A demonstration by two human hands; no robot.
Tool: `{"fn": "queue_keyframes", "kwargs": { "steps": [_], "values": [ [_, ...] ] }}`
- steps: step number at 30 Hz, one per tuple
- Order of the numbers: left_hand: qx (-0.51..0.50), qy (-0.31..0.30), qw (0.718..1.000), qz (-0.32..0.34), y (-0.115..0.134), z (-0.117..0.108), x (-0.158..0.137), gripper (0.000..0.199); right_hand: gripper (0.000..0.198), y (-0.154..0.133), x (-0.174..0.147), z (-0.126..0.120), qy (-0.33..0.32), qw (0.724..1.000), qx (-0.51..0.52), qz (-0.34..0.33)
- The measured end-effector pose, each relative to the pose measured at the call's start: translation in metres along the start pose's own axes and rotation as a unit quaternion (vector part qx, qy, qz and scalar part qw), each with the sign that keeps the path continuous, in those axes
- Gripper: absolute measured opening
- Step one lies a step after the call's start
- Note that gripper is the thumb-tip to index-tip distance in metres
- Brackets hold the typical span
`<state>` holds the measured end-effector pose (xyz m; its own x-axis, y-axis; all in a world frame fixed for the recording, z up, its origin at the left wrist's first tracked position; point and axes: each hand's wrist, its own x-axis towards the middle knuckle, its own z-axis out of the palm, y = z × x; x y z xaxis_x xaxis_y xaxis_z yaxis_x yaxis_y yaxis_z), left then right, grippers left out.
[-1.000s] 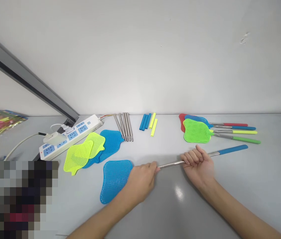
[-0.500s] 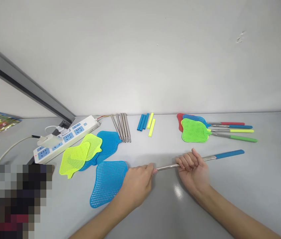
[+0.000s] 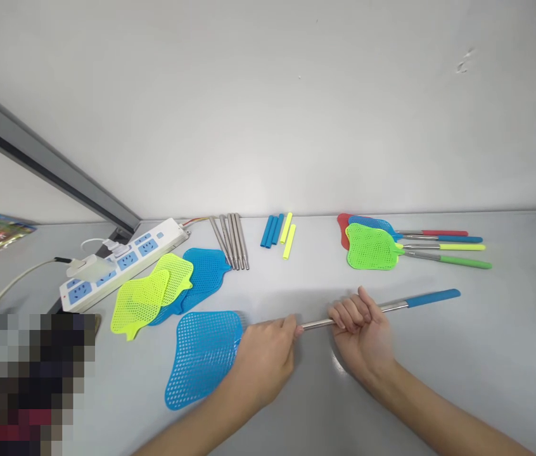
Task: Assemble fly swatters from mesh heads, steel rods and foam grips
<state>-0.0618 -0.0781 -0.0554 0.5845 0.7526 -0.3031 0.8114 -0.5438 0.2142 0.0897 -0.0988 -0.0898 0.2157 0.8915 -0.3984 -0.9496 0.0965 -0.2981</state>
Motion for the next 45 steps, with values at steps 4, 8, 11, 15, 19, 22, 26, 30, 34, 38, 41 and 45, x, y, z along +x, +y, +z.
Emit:
{"fn": "queue_keyframes", "kwargs": {
  "steps": [4, 8, 11, 15, 19, 22, 26, 30, 34, 38, 41, 45],
  "values": [
    [-0.006, 0.005, 1.000, 0.003, 0.000, 0.003, 0.001, 0.028, 0.043, 0.000, -0.001, 0.001, 0.001, 1.000, -0.011, -0.007],
    [-0.021, 0.003, 1.000, 0.009, 0.000, 0.004, 0.002, 0.031, 0.043, -0.006, -0.001, 0.006, -0.007, 1.000, -0.008, 0.011],
    [-0.027, -0.002, 0.999, 0.021, 0.000, 0.002, 0.003, 0.033, 0.042, -0.011, 0.001, 0.009, -0.008, 0.999, -0.003, 0.038],
    [-0.042, 0.001, 0.998, 0.039, -0.001, -0.002, 0.003, 0.034, 0.043, -0.016, 0.002, 0.009, -0.006, 0.999, -0.007, 0.043],
    [-0.078, 0.031, 0.994, 0.063, -0.003, -0.003, 0.003, 0.036, 0.043, -0.018, 0.002, 0.009, -0.012, 0.999, -0.029, 0.023],
    [-0.093, 0.047, 0.991, 0.083, -0.006, -0.002, 0.003, 0.033, 0.042, -0.020, 0.004, 0.010, 0.002, 0.999, -0.021, 0.027],
    [-0.103, 0.054, 0.987, 0.106, -0.012, -0.003, 0.004, 0.028, 0.040, -0.027, 0.011, 0.009, 0.018, 0.999, -0.003, 0.033],
    [-0.103, 0.059, 0.986, 0.115, -0.016, -0.005, 0.005, 0.030, 0.038, -0.040, 0.017, 0.009, 0.014, 0.999, -0.003, 0.034],
    [-0.089, 0.079, 0.985, 0.126, -0.019, -0.009, 0.006, 0.026, 0.038, -0.049, 0.021, 0.009, 0.015, 0.999, 0.000, 0.034],
    [-0.066, 0.083, 0.984, 0.146, -0.021, -0.011, 0.006, 0.027, 0.037, -0.052, 0.021, 0.010, 0.015, 0.999, 0.003, 0.037],
    [-0.058, 0.077, 0.984, 0.152, -0.020, -0.008, 0.006, 0.028, 0.037, -0.051, 0.021, 0.010, 0.016, 0.999, 0.004, 0.036],
    [-0.052, 0.069, 0.984, 0.155, -0.017, 0.000, 0.006, 0.028, 0.038, -0.047, 0.020, 0.009, 0.027, 1.000, -0.001, 0.001]
  ]
}}
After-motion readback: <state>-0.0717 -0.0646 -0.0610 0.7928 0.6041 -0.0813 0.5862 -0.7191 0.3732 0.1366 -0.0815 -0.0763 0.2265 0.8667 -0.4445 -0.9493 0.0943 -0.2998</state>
